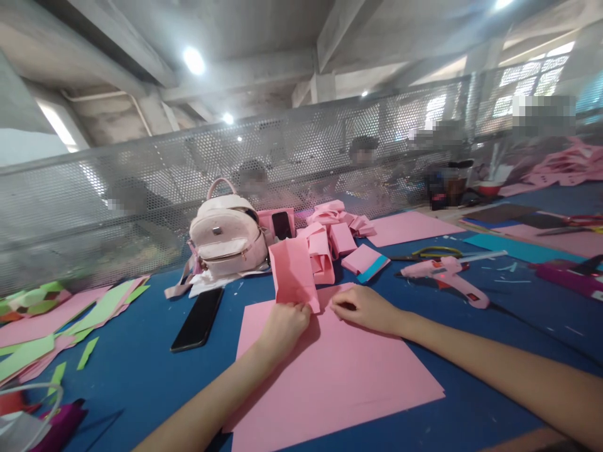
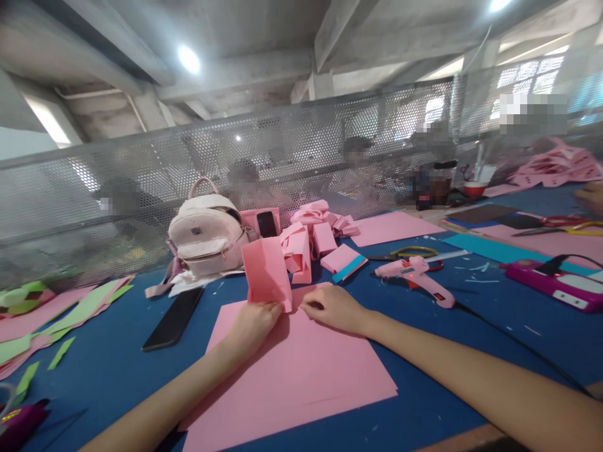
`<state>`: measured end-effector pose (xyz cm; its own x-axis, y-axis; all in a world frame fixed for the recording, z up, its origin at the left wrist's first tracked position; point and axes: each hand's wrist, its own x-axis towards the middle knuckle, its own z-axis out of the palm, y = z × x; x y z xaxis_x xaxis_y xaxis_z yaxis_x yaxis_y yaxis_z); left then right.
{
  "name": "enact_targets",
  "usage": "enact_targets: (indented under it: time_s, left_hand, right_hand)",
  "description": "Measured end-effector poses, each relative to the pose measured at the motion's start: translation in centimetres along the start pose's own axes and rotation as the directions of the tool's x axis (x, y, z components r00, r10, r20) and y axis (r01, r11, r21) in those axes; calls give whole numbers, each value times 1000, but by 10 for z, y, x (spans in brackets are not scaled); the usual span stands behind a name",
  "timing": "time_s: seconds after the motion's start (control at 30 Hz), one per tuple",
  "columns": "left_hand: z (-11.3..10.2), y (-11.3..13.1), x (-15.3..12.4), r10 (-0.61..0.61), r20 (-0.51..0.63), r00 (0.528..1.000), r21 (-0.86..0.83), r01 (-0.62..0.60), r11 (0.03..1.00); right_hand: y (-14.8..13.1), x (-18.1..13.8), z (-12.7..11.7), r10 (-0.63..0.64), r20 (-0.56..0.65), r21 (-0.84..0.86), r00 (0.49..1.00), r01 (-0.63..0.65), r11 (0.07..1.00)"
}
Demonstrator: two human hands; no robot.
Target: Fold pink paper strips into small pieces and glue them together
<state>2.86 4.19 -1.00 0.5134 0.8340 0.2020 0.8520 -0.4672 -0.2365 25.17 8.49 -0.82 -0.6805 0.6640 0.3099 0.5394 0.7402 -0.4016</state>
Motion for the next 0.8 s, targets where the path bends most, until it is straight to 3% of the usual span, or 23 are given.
enact_targets:
  time_s: [0.23, 0.43, 0.53, 0.67, 0.8]
  left_hand:
    - [9, -5, -5, 27, -188, 982, -94, -45, 995]
    - [10, 7, -6, -60, -326, 944, -272, -33, 962]
    - [10, 9, -6, -90, -365, 926, -382, -61, 922]
    - [11, 11, -5, -88, -361, 928, -376, -58, 925]
    - [13, 13, -5, -91, -367, 926, -364, -53, 930]
  right_hand:
    - [-5, 0, -2, 66, -92, 109, 994, -56, 992]
    - [-7, -1, -3, 45, -129, 155, 991, -24, 988]
    - [-8, -2, -3, 14, -124, 169, 992, 7, 986]
    - [-10, -4, -4, -40, -160, 196, 986, 71, 978]
    - [-15, -6, -6, -193, -233, 133, 953, 228, 965]
